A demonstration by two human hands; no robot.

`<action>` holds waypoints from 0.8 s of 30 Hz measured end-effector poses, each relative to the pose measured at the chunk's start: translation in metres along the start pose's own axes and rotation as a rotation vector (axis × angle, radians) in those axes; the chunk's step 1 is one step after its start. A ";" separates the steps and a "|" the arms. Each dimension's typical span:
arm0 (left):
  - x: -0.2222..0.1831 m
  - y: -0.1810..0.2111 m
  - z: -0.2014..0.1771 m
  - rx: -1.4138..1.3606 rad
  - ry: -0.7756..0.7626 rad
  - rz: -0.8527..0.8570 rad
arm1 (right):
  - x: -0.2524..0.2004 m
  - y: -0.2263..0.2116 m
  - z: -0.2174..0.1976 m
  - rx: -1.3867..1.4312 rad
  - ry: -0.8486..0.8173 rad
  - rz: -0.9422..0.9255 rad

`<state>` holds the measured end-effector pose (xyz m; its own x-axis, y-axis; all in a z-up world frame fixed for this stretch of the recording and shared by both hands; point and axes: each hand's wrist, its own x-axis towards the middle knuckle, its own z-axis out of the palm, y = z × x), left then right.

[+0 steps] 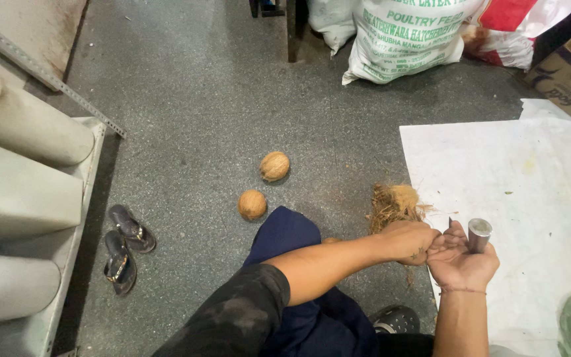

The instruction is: The person sits on the floor and uses a large knife to peel the fibrous husk from several coconuts. They rotate each coconut and scrape away the outer layer, placing the peeled coconuts aside.

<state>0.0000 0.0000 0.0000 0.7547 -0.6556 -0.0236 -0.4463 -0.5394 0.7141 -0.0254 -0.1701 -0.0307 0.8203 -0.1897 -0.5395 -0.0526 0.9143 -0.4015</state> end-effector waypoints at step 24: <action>-0.012 -0.009 0.004 0.010 0.114 0.069 | -0.016 0.010 0.016 -0.111 -0.001 0.028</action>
<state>-0.0073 0.0109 -0.0085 0.7718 -0.6271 0.1057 -0.5031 -0.5004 0.7046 -0.0300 -0.1522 -0.0144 0.8182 -0.1646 -0.5508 -0.1379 0.8740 -0.4660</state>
